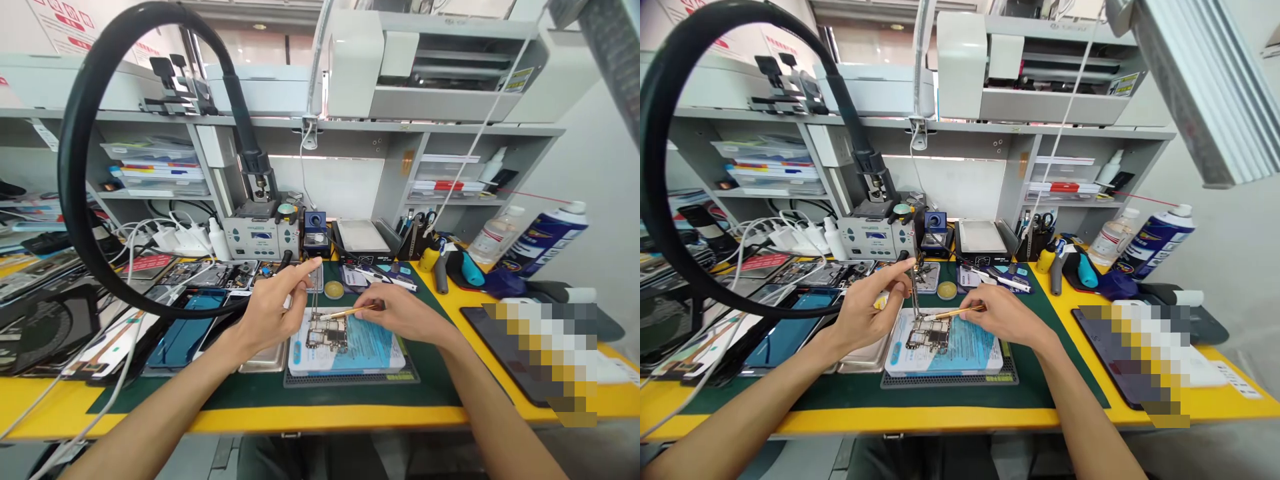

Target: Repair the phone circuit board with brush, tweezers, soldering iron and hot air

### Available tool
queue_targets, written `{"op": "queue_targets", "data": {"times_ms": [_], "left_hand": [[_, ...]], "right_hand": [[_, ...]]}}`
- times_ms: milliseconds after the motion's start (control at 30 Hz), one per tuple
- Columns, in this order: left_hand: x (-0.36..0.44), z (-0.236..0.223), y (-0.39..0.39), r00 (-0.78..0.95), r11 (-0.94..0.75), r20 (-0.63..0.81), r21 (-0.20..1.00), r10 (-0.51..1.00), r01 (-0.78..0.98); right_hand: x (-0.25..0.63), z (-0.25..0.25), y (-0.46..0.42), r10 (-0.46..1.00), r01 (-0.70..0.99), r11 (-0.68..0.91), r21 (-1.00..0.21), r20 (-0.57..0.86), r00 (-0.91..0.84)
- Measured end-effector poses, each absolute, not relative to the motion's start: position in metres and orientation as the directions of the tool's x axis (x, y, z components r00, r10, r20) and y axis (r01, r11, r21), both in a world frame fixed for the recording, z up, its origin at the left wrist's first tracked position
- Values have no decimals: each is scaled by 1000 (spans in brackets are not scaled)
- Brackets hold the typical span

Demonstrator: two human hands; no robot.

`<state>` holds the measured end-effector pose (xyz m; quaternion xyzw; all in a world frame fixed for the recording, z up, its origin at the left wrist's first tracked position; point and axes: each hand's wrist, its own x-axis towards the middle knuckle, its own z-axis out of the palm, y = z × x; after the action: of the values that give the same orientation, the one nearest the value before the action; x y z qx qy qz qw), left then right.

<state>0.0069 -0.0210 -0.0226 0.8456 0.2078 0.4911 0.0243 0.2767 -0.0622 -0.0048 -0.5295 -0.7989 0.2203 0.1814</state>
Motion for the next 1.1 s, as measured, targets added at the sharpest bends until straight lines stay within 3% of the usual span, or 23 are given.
{"op": "queue_targets", "data": {"times_ms": [1100], "left_hand": [[9,-21,-21,419,-912,823,263,382,315]], "right_hand": [[279,-5,-65,928,783,342,-519,56,-368]]}}
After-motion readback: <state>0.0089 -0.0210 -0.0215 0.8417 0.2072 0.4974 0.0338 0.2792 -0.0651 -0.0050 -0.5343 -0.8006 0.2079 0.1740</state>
